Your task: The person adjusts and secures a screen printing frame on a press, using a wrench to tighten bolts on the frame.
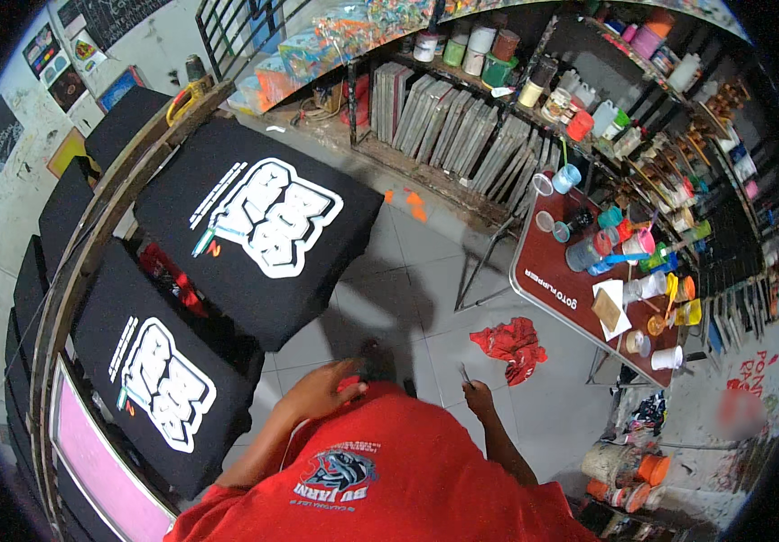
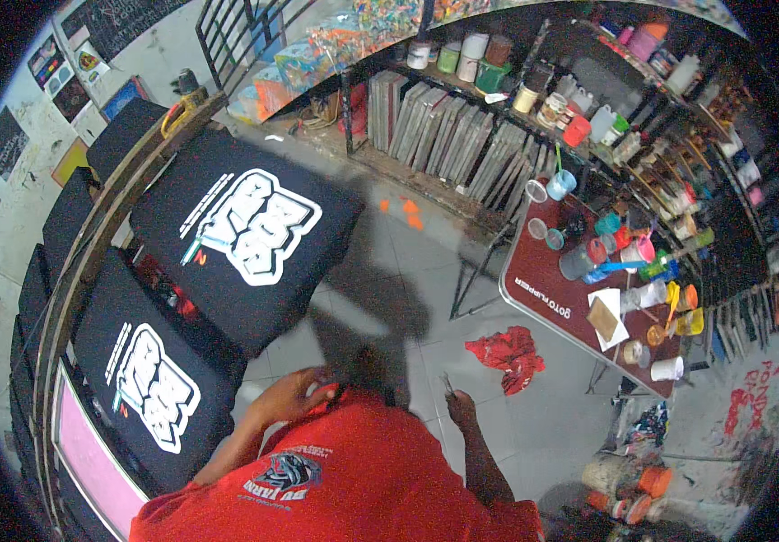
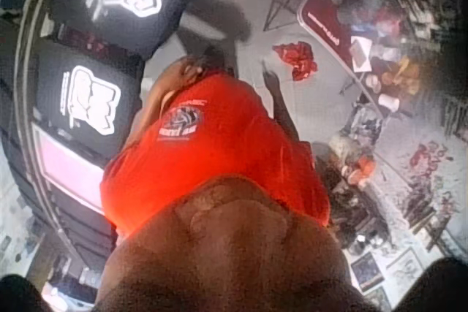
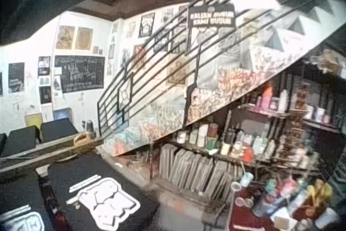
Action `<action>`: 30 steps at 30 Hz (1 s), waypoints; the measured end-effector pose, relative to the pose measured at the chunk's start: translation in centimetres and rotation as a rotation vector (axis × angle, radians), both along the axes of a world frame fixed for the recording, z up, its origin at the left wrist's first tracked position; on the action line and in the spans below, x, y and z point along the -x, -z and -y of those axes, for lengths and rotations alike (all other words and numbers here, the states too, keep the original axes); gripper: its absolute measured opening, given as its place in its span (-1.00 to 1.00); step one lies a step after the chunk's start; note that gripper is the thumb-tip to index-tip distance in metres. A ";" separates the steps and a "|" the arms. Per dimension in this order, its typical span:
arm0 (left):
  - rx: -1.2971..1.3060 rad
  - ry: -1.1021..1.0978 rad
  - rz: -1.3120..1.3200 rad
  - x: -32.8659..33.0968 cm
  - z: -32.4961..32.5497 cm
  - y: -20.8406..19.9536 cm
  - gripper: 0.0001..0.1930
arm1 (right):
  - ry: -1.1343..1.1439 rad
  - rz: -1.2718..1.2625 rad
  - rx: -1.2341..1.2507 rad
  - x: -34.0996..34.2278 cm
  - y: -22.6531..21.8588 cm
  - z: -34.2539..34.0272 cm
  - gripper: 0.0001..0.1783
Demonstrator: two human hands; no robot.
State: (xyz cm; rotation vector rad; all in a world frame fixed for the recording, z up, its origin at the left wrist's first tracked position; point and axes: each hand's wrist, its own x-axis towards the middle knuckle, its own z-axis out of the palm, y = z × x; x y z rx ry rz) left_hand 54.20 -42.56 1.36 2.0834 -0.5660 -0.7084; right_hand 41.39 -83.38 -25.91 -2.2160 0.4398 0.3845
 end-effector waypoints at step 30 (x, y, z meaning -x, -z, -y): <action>0.545 -1.079 -0.339 -61.2 9.8 0.1 -0.62 | -0.273 -0.173 -0.100 -99.2 -4.4 2.5 -0.59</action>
